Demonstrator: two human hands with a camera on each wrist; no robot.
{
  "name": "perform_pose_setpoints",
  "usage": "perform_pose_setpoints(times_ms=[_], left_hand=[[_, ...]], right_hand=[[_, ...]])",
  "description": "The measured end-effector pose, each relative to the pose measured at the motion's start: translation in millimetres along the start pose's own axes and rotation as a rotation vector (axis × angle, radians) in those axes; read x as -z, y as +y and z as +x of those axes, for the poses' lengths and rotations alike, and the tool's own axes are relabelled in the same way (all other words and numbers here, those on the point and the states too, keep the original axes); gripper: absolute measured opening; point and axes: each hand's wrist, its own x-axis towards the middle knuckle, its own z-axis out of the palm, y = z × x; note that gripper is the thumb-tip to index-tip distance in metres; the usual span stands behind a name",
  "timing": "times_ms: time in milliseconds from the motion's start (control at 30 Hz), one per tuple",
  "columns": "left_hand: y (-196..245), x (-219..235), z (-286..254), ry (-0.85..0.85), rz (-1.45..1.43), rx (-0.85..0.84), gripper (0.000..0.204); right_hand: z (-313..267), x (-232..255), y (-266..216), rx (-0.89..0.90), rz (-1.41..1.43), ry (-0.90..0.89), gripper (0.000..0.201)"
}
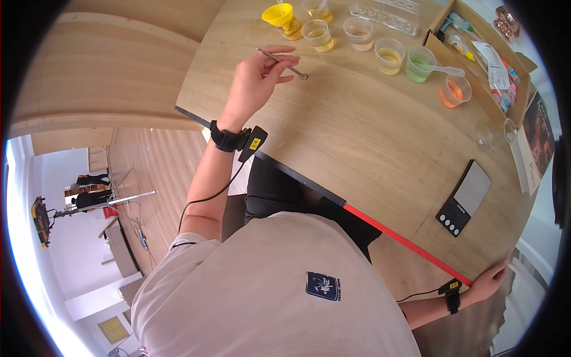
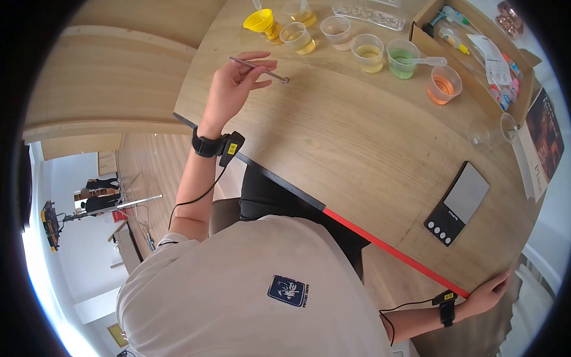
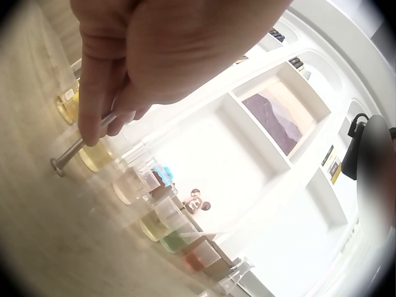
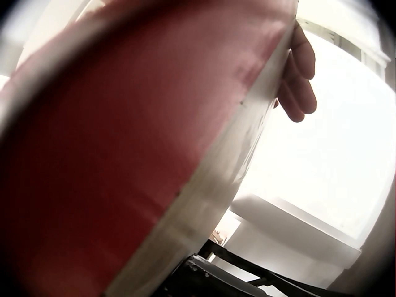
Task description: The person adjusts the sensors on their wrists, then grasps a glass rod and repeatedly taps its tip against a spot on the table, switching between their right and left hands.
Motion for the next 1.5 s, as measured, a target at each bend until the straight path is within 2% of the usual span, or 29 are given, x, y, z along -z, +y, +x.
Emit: perform_pose_setpoints(times_ms=[300,767,1100,1300,1367,1500], left_hand=[[3.7,-2.7,2.8,-0.045,0.014,-0.017,0.028],[3.0,-1.7,1.5,0.076,0.124,0.023,0.028],[3.5,0.3,4.9,0.103,0.173,0.037,0.027],[1.3,0.4,5.3,0.057,0.102,0.054,0.026],[-1.0,0.8,5.3,0.013,0.109,-0.007,0.025],[1.1,0.9,5.1,-0.031,0.096,0.021,0.024]], right_hand=[[5.0,-2.4,9.3,0.016,0.014,-0.004,0.060],[4.6,-3.3,10.5,0.032,-0.003,0.014,0.060],[3.5,-3.2,8.9,0.041,-0.026,0.022,0.060],[2.1,-3.0,6.7,0.030,-0.003,0.014,0.061],[2.1,-2.8,6.4,0.030,-0.008,0.014,0.061],[0.3,-2.3,2.7,0.030,-0.010,0.020,0.061]])
